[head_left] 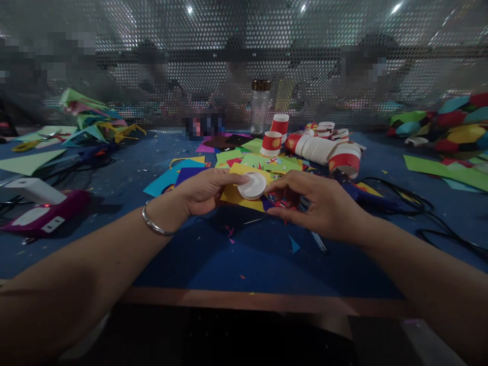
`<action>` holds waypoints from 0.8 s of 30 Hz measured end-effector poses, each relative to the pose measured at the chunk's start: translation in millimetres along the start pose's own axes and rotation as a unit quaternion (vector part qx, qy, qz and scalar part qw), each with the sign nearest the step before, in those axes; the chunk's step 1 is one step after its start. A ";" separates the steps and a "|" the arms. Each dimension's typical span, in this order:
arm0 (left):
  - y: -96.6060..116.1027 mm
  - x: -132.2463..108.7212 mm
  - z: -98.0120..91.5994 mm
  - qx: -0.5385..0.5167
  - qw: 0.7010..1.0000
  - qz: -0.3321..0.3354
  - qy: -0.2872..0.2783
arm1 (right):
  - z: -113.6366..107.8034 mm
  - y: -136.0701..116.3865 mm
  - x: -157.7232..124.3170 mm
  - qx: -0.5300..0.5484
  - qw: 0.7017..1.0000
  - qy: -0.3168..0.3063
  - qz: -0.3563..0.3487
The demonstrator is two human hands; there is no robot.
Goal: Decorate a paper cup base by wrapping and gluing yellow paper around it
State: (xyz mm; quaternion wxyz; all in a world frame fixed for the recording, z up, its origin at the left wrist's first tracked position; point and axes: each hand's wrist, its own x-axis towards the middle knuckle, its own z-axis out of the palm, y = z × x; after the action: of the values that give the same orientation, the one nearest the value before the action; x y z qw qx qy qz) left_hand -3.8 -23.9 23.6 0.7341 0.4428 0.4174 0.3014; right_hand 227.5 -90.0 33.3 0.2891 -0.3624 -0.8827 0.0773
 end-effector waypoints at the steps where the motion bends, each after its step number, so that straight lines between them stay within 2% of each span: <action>1: -0.6 0.4 -0.5 0.001 1.000 -0.001 -0.004 | 0.0 0.1 0.0 0.000 1.000 0.001 -0.003; 14: 3.5 -1.2 1.7 -0.025 1.000 -0.005 0.008 | 0.2 2.4 -1.0 0.015 1.000 0.006 0.004; 24: -3.0 -2.1 0.8 0.035 0.998 0.014 -0.045 | -1.1 0.4 -0.5 0.028 1.000 0.011 0.009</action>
State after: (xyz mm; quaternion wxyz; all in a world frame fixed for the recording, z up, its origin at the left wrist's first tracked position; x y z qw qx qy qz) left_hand -3.9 -27.2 21.9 0.7319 0.4875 0.3878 0.2761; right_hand 228.6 -90.1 33.9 0.3082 -0.3633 -0.8735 0.1002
